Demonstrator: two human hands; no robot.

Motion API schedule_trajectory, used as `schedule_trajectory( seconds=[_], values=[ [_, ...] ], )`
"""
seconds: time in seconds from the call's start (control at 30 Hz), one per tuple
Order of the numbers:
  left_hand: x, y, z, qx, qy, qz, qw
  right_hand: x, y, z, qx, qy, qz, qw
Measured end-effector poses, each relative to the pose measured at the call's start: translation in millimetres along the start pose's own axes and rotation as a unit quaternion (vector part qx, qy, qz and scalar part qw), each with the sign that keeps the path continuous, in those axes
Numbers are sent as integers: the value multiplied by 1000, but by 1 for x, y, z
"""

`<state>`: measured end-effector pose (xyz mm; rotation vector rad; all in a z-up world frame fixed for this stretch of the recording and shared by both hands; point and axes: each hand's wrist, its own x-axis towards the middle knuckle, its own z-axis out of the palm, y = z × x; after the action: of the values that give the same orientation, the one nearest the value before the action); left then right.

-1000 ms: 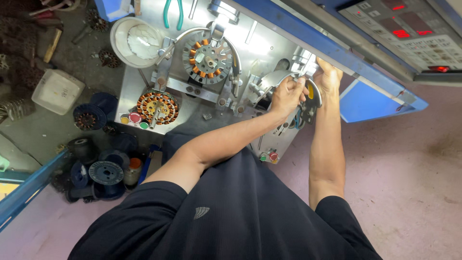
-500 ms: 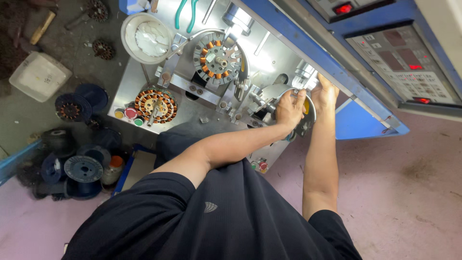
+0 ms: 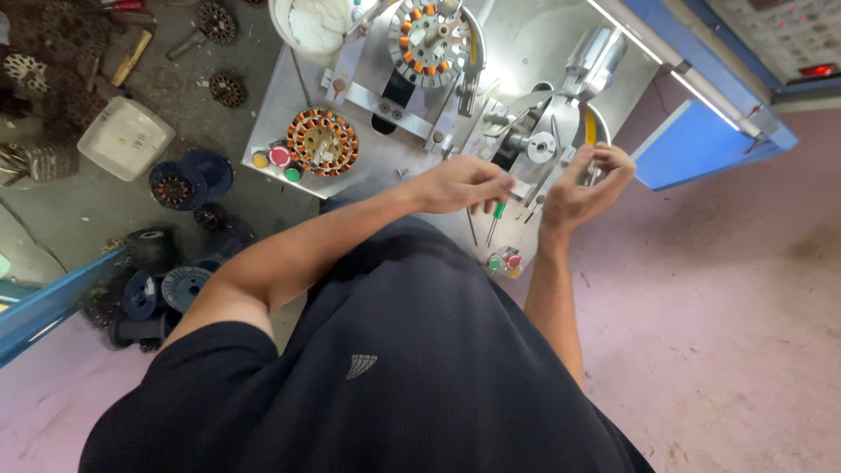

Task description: The person assembles a small cylindrical metal component using an Allen key and a screwdriver. They tighten screws, insert a pin, and place the finished part into a machine slot.

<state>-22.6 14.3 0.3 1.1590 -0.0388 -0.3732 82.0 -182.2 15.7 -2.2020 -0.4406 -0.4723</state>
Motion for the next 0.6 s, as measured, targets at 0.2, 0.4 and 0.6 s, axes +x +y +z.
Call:
schedule_trajectory(
  seconds=[0.2, 0.4, 0.6],
  values=[
    [-107, -31, -41, 172, 346, -168, 907, -97, -40, 8, 67, -286, 108, 950],
    [-120, -79, -45, 412, 301, -36, 859, -153, -35, 40, 90, -441, 129, 884],
    [-77, -109, -51, 552, 212, 49, 805, -166, -24, 68, 121, -408, 209, 880]
  ],
)
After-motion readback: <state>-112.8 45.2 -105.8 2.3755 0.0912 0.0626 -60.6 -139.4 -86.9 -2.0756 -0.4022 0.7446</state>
